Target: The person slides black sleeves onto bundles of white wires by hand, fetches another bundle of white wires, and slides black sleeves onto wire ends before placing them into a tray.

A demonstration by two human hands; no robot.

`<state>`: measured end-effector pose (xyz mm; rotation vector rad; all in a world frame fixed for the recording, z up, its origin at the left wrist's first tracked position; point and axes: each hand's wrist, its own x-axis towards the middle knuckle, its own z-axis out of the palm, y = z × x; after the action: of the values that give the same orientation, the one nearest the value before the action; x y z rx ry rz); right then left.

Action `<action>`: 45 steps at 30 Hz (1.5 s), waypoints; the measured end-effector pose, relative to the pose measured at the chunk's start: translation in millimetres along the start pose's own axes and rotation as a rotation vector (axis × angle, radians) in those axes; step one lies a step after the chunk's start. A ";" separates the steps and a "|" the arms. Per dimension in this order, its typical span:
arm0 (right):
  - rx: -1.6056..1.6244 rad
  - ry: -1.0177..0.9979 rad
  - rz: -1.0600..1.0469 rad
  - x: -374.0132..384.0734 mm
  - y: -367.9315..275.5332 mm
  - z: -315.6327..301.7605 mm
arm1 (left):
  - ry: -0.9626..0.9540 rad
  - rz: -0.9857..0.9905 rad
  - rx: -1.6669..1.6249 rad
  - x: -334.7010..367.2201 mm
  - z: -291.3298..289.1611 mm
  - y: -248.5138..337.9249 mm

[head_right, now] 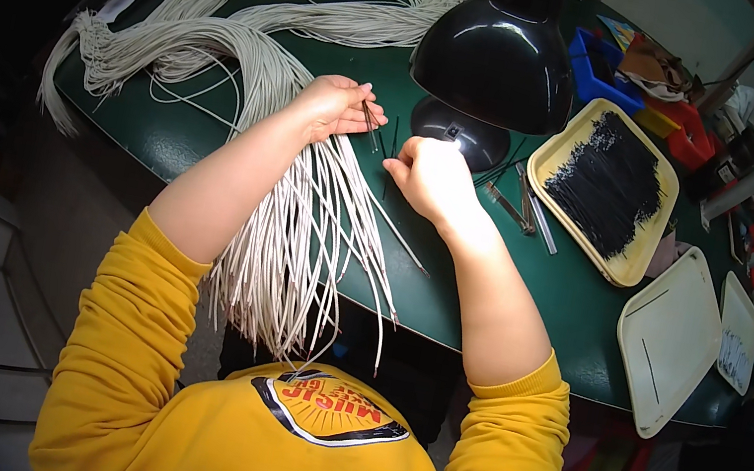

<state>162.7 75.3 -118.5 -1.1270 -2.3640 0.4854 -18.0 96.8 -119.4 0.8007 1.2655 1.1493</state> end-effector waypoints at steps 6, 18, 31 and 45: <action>-0.032 0.117 -0.022 0.4 4.6 0.7 | 0.089 0.005 0.068 -9.2 -8.4 8.4; -0.433 -0.179 0.185 11.9 -16.9 13.3 | -0.098 -0.231 0.353 -18.2 10.8 -6.1; -0.045 -0.127 0.166 7.0 -13.4 -17.4 | -0.093 -0.200 -0.210 -18.6 25.7 -25.9; -0.529 -0.168 0.524 2.3 46.6 -50.4 | -0.055 0.139 -0.543 -8.7 33.2 -14.1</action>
<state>218.4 110.6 -99.6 -2.0407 -2.3916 0.1136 18.0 89.1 -124.2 0.5102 0.7996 1.4843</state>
